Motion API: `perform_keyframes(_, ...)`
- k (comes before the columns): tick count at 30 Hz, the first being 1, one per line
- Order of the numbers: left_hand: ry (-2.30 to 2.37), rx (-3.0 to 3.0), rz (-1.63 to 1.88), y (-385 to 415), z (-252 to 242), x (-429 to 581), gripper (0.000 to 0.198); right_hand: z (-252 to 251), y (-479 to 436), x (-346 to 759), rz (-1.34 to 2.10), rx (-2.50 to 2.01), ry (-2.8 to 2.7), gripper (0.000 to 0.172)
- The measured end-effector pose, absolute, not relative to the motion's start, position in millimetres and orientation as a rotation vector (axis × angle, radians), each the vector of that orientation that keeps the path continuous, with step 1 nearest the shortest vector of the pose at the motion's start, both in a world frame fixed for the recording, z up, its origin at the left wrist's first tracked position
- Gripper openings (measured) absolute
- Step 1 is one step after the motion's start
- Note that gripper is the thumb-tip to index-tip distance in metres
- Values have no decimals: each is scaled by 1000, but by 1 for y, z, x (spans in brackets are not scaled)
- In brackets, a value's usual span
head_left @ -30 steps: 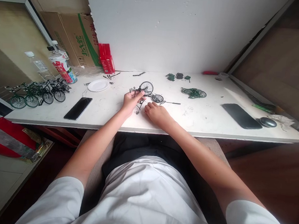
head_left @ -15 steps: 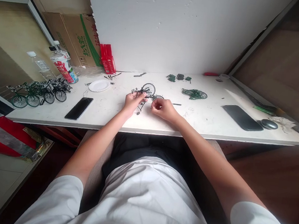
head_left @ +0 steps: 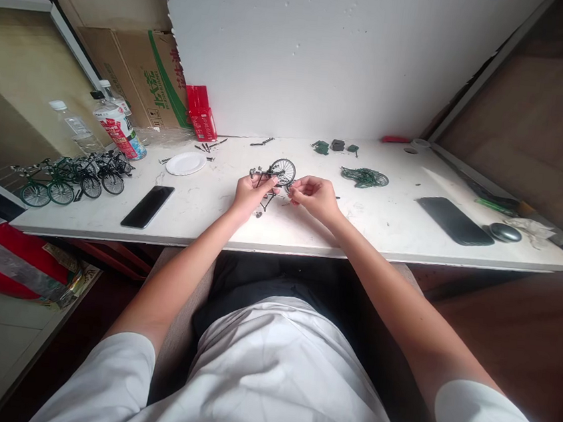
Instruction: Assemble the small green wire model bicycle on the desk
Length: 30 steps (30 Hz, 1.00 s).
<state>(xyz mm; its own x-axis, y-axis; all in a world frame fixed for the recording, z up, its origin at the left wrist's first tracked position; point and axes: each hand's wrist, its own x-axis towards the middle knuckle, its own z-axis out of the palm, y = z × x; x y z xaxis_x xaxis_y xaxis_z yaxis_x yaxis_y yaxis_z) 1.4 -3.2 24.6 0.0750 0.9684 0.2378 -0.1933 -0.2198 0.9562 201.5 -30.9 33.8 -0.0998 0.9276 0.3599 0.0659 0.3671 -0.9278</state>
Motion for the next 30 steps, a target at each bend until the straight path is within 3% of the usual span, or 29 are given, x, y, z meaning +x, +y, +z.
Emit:
perform_keyframes(10,915,1093,1244,-26,38,16,37,39,-32,197,657,-879,-1339,53)
perform_keyframes(30,754,863,1118,-36,35,29,29,35,-41,186,696,-875,-1238,49)
